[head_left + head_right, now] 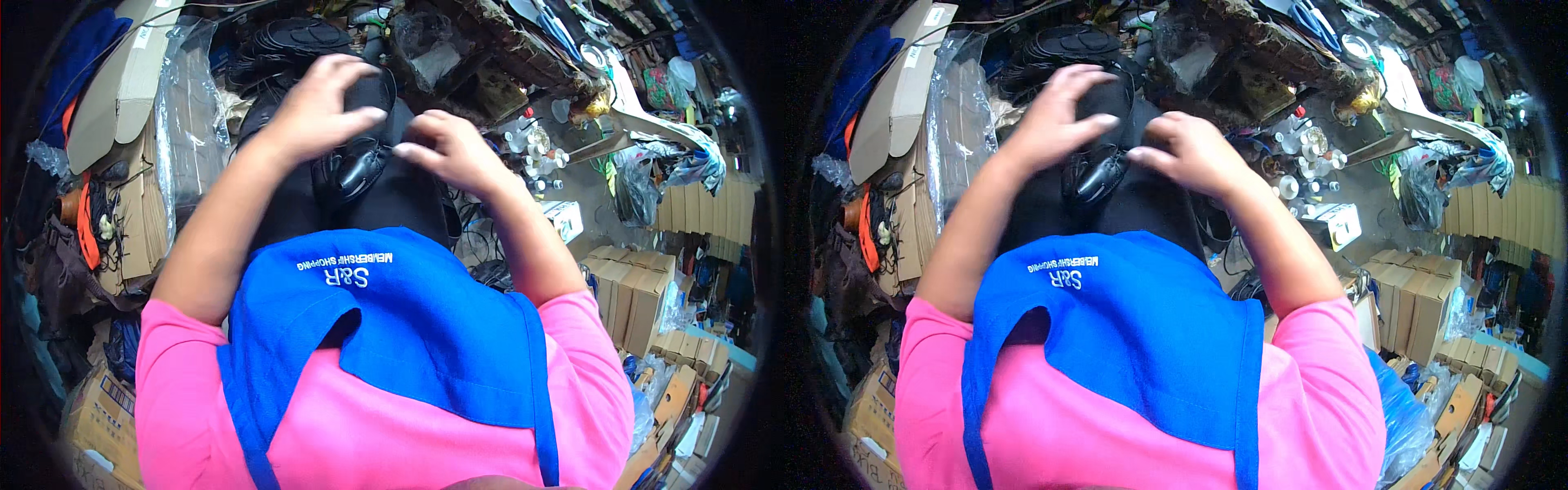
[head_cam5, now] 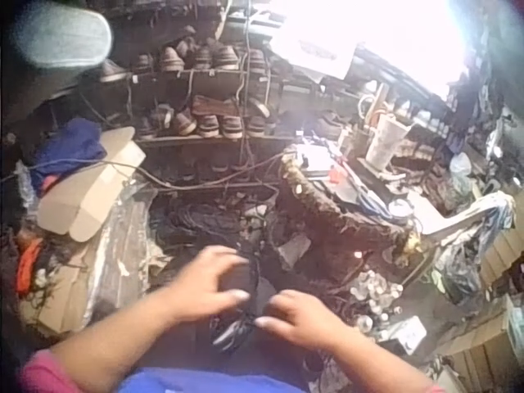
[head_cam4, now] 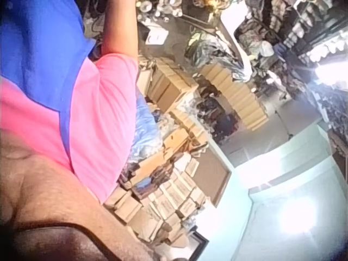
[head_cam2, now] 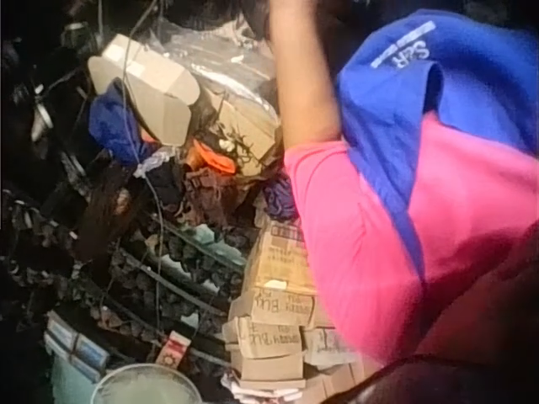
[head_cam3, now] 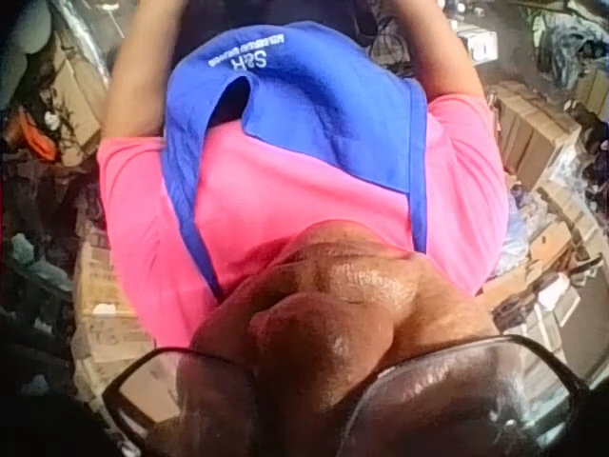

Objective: Threading and pulling black laces through a leather shoe upper by hand.

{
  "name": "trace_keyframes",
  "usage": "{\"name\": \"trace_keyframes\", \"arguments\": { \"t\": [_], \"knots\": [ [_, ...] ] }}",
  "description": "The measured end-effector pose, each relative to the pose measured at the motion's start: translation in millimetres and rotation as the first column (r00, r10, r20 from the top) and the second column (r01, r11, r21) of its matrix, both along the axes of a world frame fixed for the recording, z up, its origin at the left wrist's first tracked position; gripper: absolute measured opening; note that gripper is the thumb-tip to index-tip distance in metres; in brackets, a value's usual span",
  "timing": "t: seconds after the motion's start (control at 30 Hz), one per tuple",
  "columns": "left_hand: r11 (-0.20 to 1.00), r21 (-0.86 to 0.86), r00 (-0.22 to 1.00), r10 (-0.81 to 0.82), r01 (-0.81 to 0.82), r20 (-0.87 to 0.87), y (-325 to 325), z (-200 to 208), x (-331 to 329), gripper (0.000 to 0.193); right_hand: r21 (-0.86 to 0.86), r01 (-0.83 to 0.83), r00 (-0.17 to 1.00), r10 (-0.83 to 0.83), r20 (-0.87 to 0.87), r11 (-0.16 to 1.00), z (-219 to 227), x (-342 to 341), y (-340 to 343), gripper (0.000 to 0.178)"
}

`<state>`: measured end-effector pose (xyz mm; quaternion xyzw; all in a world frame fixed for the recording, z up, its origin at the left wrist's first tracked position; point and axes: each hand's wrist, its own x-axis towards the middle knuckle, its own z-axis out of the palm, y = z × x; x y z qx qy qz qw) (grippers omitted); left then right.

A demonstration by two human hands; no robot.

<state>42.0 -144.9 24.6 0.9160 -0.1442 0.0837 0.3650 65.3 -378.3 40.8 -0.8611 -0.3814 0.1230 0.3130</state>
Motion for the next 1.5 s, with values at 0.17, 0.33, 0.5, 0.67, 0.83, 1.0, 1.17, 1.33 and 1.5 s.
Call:
{"name": "trace_keyframes", "arguments": {
  "t": [0.17, 0.33, 0.5, 0.67, 0.83, 1.0, 1.17, 1.33, 1.5],
  "knots": [
    [0.995, -0.100, 0.993, -0.037, 0.026, -0.115, -28, -33, 7, 0.049, -0.033, -0.153, 0.987, 0.151, -0.050, 0.988, -11, 5, 13, 0.028],
    [0.993, -0.111, 0.990, -0.046, 0.032, -0.130, -23, -37, 15, 0.049, 0.037, -0.162, 0.986, 0.163, -0.020, 0.986, 7, -14, -22, 0.027],
    [0.981, -0.009, 0.950, -0.192, 0.195, -0.245, -7, -11, 41, 0.051, 0.243, 0.147, 0.978, -0.104, -0.183, 0.959, 8, -29, -36, 0.011],
    [0.931, 0.018, 0.887, -0.340, 0.363, -0.311, -11, 11, 59, 0.038, 0.106, 0.107, 0.994, -0.110, 0.016, 0.989, -10, -19, -17, 0.030],
    [0.898, -0.069, 0.820, -0.427, 0.435, -0.381, -5, 13, 58, 0.025, 0.045, 0.109, 0.992, -0.112, 0.052, 0.993, -9, -13, -6, 0.026],
    [0.852, -0.152, 0.734, -0.511, 0.500, -0.447, 3, 14, 61, 0.021, -0.055, 0.137, 0.990, -0.135, 0.039, 0.989, 7, -14, 3, 0.024],
    [0.861, -0.135, 0.736, -0.493, 0.491, -0.464, 4, 14, 60, 0.028, -0.093, 0.162, 0.984, -0.154, 0.092, 0.982, 16, -19, 9, 0.022],
    [0.868, -0.081, 0.752, -0.468, 0.490, -0.465, 3, 15, 57, 0.032, -0.084, 0.168, 0.975, -0.153, 0.162, 0.982, 11, -24, 12, 0.020],
    [0.876, -0.042, 0.766, -0.442, 0.480, -0.468, -2, 13, 61, 0.025, 0.017, 0.180, 0.975, -0.181, 0.133, 0.984, -13, -21, 8, 0.023]
  ]
}}
